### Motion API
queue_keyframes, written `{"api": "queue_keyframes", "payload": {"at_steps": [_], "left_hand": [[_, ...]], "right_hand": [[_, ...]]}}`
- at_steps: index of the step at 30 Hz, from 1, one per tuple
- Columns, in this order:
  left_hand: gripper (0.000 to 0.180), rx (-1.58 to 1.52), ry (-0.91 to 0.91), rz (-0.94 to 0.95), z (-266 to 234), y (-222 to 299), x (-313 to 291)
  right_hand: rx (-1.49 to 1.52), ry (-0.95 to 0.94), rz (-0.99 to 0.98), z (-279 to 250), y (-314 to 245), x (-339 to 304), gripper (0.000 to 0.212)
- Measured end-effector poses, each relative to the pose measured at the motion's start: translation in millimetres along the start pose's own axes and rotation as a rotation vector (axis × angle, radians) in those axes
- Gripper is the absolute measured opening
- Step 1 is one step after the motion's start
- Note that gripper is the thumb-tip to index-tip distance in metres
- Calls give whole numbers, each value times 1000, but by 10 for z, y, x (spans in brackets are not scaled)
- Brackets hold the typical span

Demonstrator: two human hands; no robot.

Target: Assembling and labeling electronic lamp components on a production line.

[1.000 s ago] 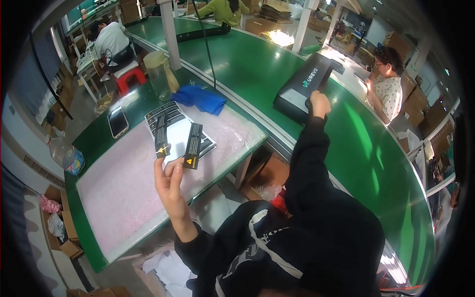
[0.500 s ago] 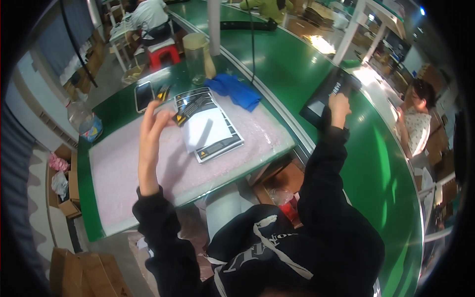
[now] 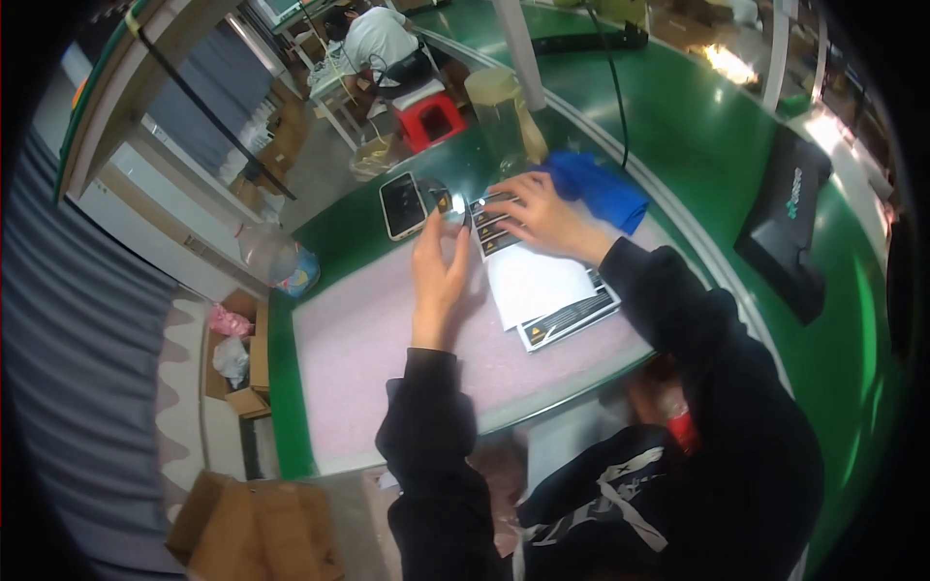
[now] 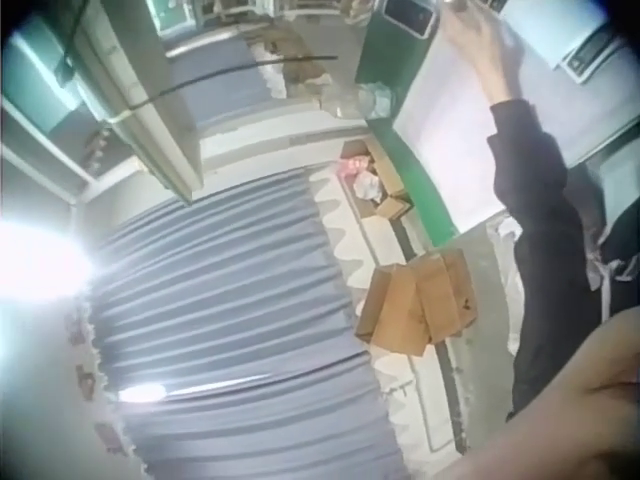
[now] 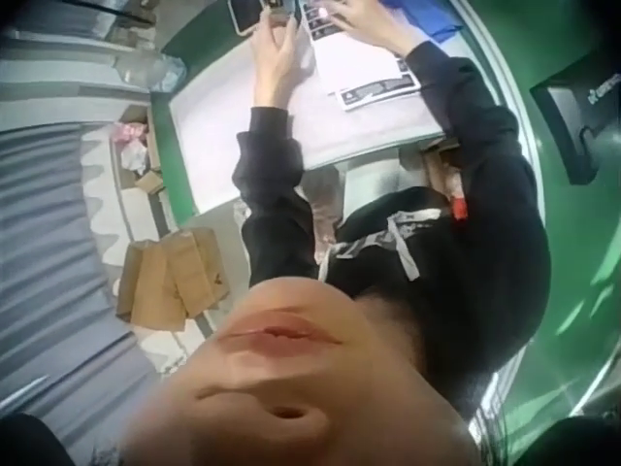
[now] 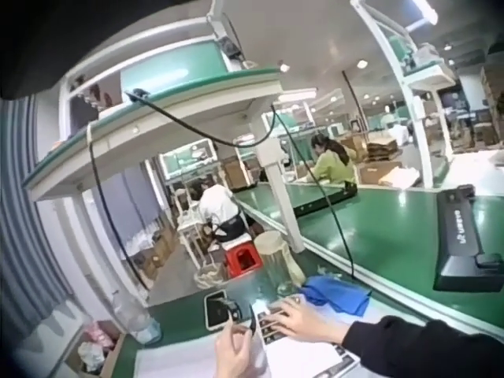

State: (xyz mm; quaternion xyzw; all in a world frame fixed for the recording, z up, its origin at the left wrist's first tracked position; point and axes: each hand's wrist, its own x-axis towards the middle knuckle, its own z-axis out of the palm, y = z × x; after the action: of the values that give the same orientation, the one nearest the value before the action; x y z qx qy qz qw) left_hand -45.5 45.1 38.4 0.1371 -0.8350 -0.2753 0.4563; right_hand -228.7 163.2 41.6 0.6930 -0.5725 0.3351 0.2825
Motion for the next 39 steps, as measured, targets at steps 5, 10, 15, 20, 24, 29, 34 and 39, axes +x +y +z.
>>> {"api": "queue_keyframes", "payload": {"at_steps": [5,10,15,20,24,29,34,39], "left_hand": [[39,239,-26,276,58,109,73],[45,257,-8,355,50,112,126],[46,299,-7,428,-17,72,105],[46,337,1,476,-8,104,66],[46,321,78,498,-28,122,55],[46,354,80,491,-5,78,58],[45,405,168,458,26,-29,65],[47,436,305,171,-12,-237,49]], "right_hand": [[-106,115,9,22,-17,24,32],[-114,113,-49,158,38,11,25],[-154,186,-41,182,-50,52,15],[-197,124,-41,170,1,-6,11],[-183,120,-20,168,-10,-24,10],[-189,141,-38,206,71,-53,11],[-204,122,-33,206,59,-56,12],[-206,86,41,154,48,-36,14]]}}
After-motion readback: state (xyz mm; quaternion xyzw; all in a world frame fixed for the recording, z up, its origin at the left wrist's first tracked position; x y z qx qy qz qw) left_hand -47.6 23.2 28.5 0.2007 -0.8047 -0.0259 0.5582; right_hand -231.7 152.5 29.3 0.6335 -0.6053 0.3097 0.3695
